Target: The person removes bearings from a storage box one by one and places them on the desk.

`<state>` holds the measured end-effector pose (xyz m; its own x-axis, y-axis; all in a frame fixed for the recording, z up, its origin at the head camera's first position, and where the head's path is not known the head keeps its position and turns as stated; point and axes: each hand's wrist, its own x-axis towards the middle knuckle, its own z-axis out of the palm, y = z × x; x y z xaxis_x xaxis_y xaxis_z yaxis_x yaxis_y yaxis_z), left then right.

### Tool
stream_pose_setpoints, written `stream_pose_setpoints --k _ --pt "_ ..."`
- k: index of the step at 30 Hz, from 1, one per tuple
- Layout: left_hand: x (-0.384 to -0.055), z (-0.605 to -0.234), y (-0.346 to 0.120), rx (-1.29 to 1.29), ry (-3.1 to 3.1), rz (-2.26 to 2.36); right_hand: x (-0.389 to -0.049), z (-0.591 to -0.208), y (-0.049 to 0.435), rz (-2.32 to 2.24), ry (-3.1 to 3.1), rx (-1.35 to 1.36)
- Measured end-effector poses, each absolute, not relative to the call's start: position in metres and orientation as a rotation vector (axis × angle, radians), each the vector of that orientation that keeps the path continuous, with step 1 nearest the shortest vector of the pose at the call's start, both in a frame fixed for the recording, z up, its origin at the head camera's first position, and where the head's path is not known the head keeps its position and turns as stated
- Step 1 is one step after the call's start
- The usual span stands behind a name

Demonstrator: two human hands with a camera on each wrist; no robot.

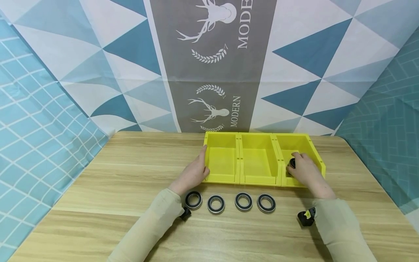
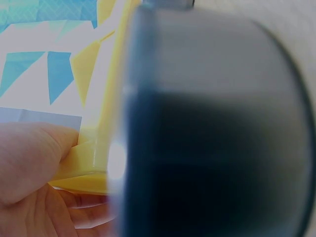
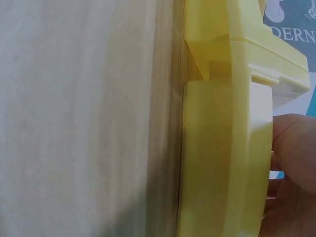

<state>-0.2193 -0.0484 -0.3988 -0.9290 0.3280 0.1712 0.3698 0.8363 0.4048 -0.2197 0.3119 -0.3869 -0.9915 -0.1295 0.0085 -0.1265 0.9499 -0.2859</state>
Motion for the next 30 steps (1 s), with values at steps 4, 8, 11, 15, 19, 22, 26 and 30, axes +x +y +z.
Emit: stream_pose_setpoints --k 4,8,11,15,19,22,26,30 --pt "-0.2192 -0.3986 -0.0482 -0.558 -2.921 -0.674 -0.2223 -0.3895 0.3129 -0.463 3.086 -0.186" --pt "-0.2189 -0.3984 -0.0482 -0.556 -2.921 -0.678 -0.2243 -0.3920 0.3141 -0.460 3.082 -0.177" --pt "-0.2185 -0.3978 -0.0483 -0.551 -2.925 -0.679 -0.2260 -0.3932 0.3148 -0.453 3.065 -0.180" --pt "-0.2184 -0.3978 -0.0484 -0.549 -2.925 -0.677 -0.2278 -0.3927 0.3143 -0.437 3.035 -0.202" --pt "-0.2184 -0.3981 -0.0483 -0.548 -2.923 -0.669 -0.2281 -0.3935 0.3131 -0.417 3.041 -0.221" --pt "-0.2184 -0.3978 -0.0482 -0.548 -2.927 -0.663 -0.2272 -0.3948 0.3116 -0.407 3.059 -0.227" --pt "-0.2188 -0.3976 -0.0482 -0.546 -2.933 -0.671 -0.2254 -0.3944 0.3098 -0.407 3.064 -0.213" --pt "-0.2193 -0.3979 -0.0480 -0.546 -2.934 -0.673 -0.2240 -0.3928 0.3085 -0.397 3.060 -0.203"
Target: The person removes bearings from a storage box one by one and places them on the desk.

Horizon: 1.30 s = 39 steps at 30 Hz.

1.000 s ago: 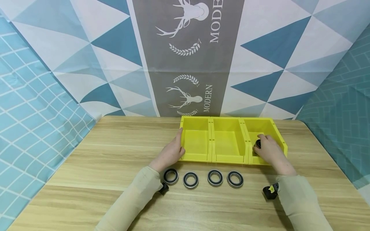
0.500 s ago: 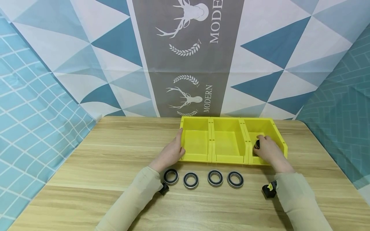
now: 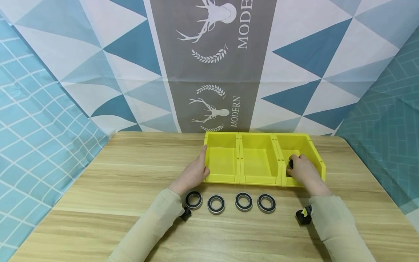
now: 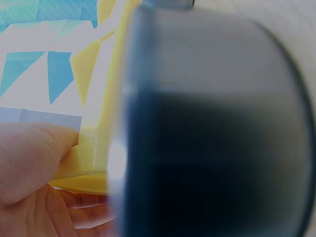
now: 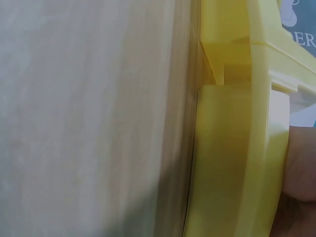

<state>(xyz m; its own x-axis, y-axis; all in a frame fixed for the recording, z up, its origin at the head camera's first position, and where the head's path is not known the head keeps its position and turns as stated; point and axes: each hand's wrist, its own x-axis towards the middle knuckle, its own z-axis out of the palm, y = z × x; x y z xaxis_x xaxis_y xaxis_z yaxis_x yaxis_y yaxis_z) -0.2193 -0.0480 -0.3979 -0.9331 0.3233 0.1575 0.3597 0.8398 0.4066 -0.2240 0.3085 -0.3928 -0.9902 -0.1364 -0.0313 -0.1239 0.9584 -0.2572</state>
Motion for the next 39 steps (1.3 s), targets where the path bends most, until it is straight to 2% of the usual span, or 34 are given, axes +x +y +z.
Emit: stream_pose_setpoints --k 39 --pt "-0.219 -0.399 -0.048 -0.566 -2.902 -0.667 -0.220 -0.381 0.301 -0.338 3.079 -0.226"
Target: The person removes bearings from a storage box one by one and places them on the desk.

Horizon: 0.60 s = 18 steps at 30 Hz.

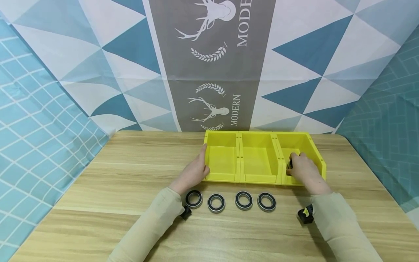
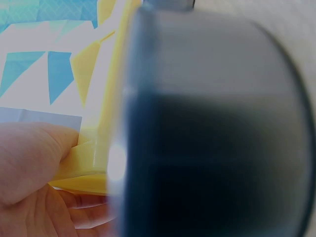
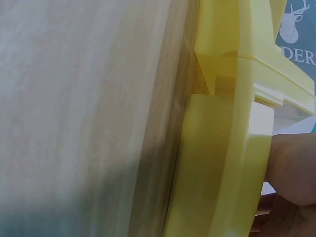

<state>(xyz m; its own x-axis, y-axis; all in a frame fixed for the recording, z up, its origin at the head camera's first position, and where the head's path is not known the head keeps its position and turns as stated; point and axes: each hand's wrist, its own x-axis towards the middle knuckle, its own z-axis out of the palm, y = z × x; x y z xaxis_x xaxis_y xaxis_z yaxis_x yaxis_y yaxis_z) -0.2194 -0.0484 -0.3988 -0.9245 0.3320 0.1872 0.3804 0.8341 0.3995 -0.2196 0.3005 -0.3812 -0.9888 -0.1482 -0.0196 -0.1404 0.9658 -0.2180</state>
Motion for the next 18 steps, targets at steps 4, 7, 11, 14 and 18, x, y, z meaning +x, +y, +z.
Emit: stream_pose_setpoints --k 4,7,11,14,18 --pt "-0.2186 -0.3972 -0.0481 -0.564 -2.902 -0.675 -0.2185 -0.3789 0.3007 -0.332 3.080 -0.237" --pt "-0.2186 -0.3962 -0.0485 -0.558 -2.914 -0.680 -0.2176 -0.3771 0.3005 -0.335 3.083 -0.238" --pt "-0.2185 -0.3961 -0.0489 -0.561 -2.909 -0.674 -0.2170 -0.3765 0.3003 -0.328 3.105 -0.254" --pt "-0.2180 -0.3960 -0.0491 -0.561 -2.902 -0.676 -0.2161 -0.3763 0.2997 -0.306 3.130 -0.285" --pt "-0.2167 -0.3960 -0.0488 -0.552 -2.921 -0.694 -0.2124 -0.3762 0.2983 -0.291 3.150 -0.310"
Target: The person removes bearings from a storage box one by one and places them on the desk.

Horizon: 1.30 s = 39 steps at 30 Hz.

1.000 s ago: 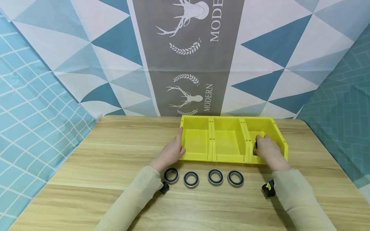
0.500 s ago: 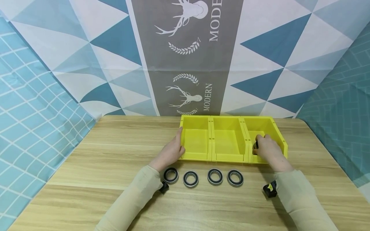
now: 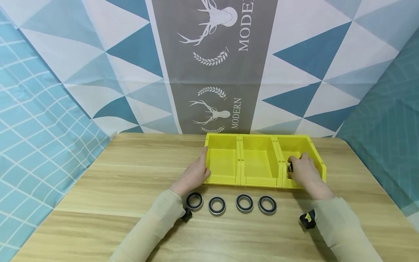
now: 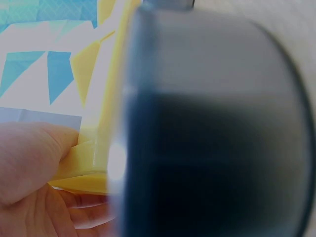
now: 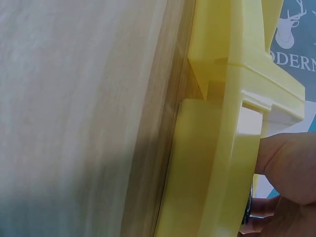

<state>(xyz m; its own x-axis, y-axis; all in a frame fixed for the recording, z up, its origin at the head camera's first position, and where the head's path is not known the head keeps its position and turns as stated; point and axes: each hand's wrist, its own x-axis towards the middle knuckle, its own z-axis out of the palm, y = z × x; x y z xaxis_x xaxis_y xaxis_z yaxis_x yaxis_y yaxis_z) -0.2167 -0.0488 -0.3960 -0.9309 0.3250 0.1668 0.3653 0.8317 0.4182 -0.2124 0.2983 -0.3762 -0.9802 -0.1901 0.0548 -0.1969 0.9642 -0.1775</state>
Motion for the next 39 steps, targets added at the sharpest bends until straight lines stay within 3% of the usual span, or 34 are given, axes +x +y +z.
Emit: stream_pose_setpoints --k 39 --pt "-0.216 -0.397 -0.049 -0.539 -2.924 -0.678 -0.191 -0.369 0.298 0.388 -3.004 0.291"
